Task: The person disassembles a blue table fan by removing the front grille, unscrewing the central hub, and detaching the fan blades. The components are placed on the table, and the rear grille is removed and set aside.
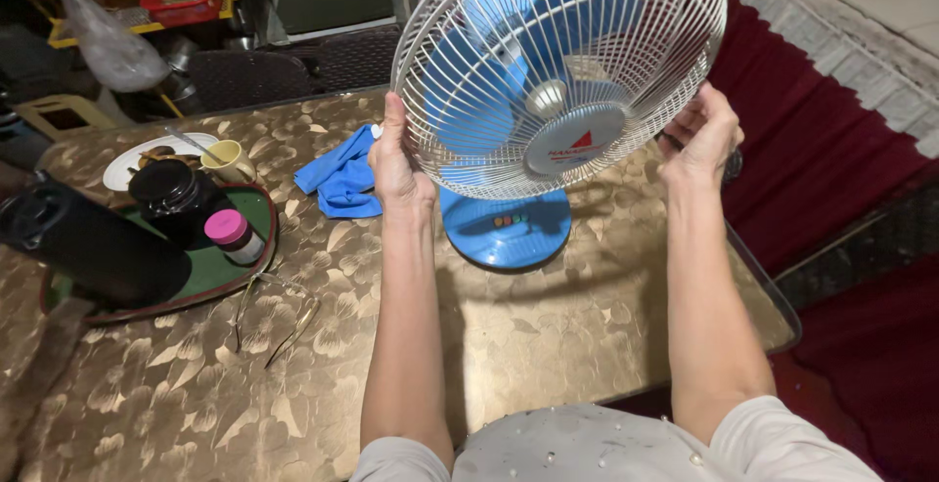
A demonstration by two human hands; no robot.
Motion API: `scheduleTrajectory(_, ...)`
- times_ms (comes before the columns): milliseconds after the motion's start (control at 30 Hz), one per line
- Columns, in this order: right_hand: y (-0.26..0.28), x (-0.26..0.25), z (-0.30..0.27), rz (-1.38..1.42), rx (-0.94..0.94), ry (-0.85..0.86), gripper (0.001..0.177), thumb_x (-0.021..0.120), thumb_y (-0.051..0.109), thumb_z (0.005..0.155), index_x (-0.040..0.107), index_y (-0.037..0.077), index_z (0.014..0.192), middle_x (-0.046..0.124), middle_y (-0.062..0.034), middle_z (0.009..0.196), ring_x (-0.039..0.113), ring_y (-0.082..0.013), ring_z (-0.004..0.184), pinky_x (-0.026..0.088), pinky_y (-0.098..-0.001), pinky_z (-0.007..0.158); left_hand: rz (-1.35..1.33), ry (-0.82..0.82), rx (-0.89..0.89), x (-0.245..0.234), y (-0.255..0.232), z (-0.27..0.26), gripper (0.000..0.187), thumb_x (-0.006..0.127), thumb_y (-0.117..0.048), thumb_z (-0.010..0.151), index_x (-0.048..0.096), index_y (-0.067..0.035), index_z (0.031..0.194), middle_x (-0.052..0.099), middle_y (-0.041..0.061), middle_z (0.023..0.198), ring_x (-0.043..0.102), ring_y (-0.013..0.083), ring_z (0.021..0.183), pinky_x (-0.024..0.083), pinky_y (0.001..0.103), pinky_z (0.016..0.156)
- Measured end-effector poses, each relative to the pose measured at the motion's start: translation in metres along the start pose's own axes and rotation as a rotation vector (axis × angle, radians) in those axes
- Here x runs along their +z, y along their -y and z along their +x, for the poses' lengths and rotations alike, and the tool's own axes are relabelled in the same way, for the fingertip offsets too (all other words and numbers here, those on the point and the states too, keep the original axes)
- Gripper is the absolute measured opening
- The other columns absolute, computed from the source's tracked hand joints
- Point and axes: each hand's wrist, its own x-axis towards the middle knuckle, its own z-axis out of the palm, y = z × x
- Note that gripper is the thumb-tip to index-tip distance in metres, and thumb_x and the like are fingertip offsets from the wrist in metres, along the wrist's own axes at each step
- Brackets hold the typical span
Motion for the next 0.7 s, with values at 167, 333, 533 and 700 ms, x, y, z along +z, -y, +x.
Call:
scheduleTrajectory(167, -0.012, -0.026, 0.001, 0.118, 0.149, 0.039, 0.047, 0.066, 0.058, 0.089, 0.056, 0.013, 0.078, 0.055, -0.0025, 0.066, 0.051, -0.0180, 0.056, 0.045, -0.0353, 0.054, 0.022, -0.022, 0.072, -0.007, 0.009, -0.020, 0.038, 0.071, -0.031, 0.093, 0.071, 0.005, 0.104, 0.077, 0.011, 0.099, 0.074, 0.0190, 0.086, 0.061, 0.034, 0.080)
scheduleTrajectory(333, -0.014, -0.069, -0.013, 0.015, 0.286, 0.026, 0.083, 0.047, 0.082, 0.082, 0.062, 0.004, 0.108, 0.066, -0.0110, 0.092, 0.065, -0.0228, 0.074, 0.057, -0.0458, 0.067, 0.067, -0.056, 0.136, -0.034, 0.038, -0.040, 0.020, 0.069, -0.023, 0.098, 0.068, -0.004, 0.090, 0.070, 0.004, 0.086, 0.065, 0.0121, 0.073, 0.053, 0.028, 0.068)
scheduleTrajectory(533, -0.010, -0.136, -0.027, 0.389, 0.317, 0.318, 0.093, 0.054, 0.074, 0.092, 0.056, -0.007, 0.136, 0.072, -0.0256, 0.120, 0.074, -0.0363, 0.099, 0.065, -0.0549, 0.089, 0.149, -0.080, 0.167, -0.067, 0.078, -0.065, 0.030, 0.065, -0.005, 0.097, 0.050, -0.011, 0.071, 0.048, -0.005, 0.071, 0.041, 0.0055, 0.064, 0.032, 0.026, 0.057)
scheduleTrajectory(700, -0.010, -0.201, -0.022, 0.170, 0.328, 0.186, 0.056, 0.060, 0.041, 0.092, 0.060, -0.004, 0.125, 0.073, -0.0256, 0.103, 0.072, -0.0378, 0.087, 0.065, -0.0510, 0.075, 0.169, -0.095, 0.062, -0.079, 0.110, -0.087, 0.009, 0.057, 0.002, 0.088, 0.056, -0.007, 0.088, 0.055, -0.002, 0.084, 0.050, 0.0080, 0.070, 0.043, 0.025, 0.063)
